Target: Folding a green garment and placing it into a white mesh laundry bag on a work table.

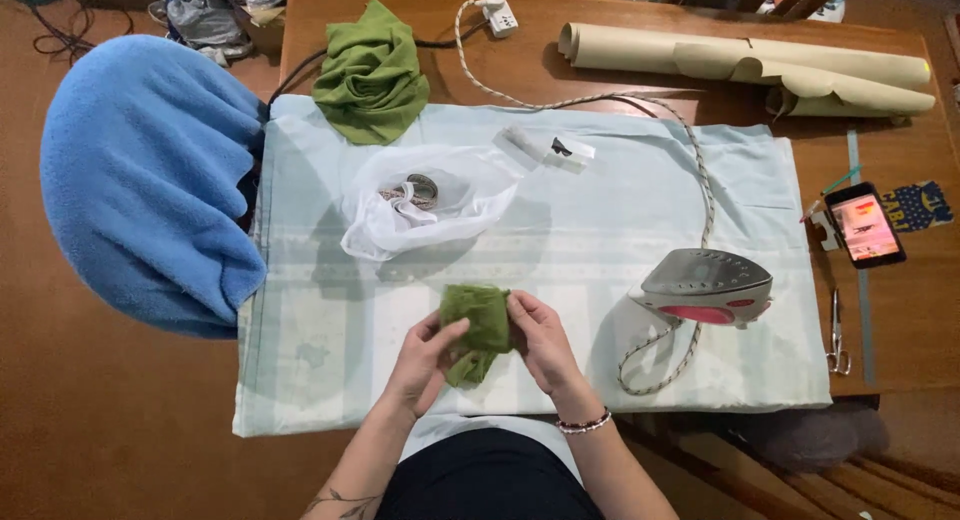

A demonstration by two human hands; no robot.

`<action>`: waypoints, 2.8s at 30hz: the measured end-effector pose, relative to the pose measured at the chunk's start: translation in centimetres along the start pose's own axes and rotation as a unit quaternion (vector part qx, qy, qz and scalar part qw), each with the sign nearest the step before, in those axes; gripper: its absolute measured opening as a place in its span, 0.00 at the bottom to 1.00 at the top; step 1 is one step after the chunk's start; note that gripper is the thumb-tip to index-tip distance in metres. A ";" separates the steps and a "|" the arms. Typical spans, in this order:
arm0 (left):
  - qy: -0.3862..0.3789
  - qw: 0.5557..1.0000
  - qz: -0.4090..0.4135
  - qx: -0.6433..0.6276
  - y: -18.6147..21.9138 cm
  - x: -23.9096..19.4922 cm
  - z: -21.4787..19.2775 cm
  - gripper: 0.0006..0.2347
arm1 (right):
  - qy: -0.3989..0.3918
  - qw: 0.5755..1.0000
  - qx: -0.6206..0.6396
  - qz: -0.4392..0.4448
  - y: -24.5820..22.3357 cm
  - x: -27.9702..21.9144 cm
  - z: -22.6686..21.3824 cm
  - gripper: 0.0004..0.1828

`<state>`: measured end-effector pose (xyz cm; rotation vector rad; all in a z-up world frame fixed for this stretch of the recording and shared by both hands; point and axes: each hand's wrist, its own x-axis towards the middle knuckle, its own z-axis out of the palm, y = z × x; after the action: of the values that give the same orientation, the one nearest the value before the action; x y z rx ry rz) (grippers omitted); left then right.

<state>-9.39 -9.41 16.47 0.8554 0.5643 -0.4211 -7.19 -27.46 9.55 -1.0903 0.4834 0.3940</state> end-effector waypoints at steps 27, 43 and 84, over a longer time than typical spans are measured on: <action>-0.033 0.886 0.200 0.417 -0.4 -0.1 0.0 0.40 | 0.020 0.999 -0.026 0.005 0.2 3.1 3.5 0.15; 0.236 0.932 0.164 0.219 1.7 10.9 -11.0 0.21 | 0.056 0.909 -0.388 -0.139 0.5 11.7 3.9 0.30; 0.291 0.926 0.146 0.192 3.4 17.4 -9.7 0.21 | 0.014 0.994 -0.001 0.112 -2.8 25.2 11.3 0.40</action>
<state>3.22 -1.77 2.59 1.4401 0.9007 0.0144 17.27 -16.67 1.93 -1.0477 0.6331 0.5762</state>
